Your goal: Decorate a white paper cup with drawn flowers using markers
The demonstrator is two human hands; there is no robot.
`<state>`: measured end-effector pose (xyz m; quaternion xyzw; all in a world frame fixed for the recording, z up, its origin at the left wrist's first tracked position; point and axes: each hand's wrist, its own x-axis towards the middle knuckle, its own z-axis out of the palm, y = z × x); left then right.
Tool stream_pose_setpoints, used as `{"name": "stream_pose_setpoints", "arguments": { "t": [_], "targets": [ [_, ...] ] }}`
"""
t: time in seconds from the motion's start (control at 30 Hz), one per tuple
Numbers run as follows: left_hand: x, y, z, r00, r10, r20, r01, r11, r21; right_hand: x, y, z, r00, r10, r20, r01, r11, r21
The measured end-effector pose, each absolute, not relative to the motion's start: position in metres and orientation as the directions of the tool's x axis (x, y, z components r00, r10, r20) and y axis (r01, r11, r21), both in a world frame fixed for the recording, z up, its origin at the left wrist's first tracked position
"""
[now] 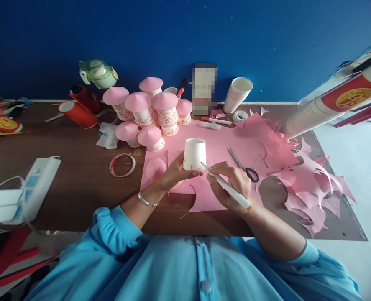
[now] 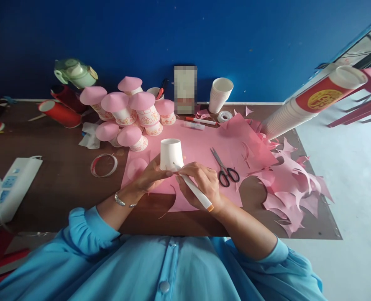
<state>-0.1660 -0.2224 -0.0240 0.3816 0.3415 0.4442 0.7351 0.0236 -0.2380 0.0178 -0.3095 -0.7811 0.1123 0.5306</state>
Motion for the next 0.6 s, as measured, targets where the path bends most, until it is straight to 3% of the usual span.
{"name": "stream_pose_setpoints", "arguments": {
  "t": [0.3, 0.6],
  "targets": [
    [-0.165, -0.221, -0.02, 0.409, 0.9, -0.148, -0.428, 0.332, 0.841, 0.023, -0.236, 0.017, -0.235, 0.585, 0.776, 0.356, 0.795, -0.491],
    [-0.172, -0.222, -0.032, 0.455, 0.883, -0.113, -0.551, 0.379, 0.743, 0.023, -0.236, 0.017, -0.242, 0.59, 0.77, 0.341, 0.795, -0.502]
  ]
}}
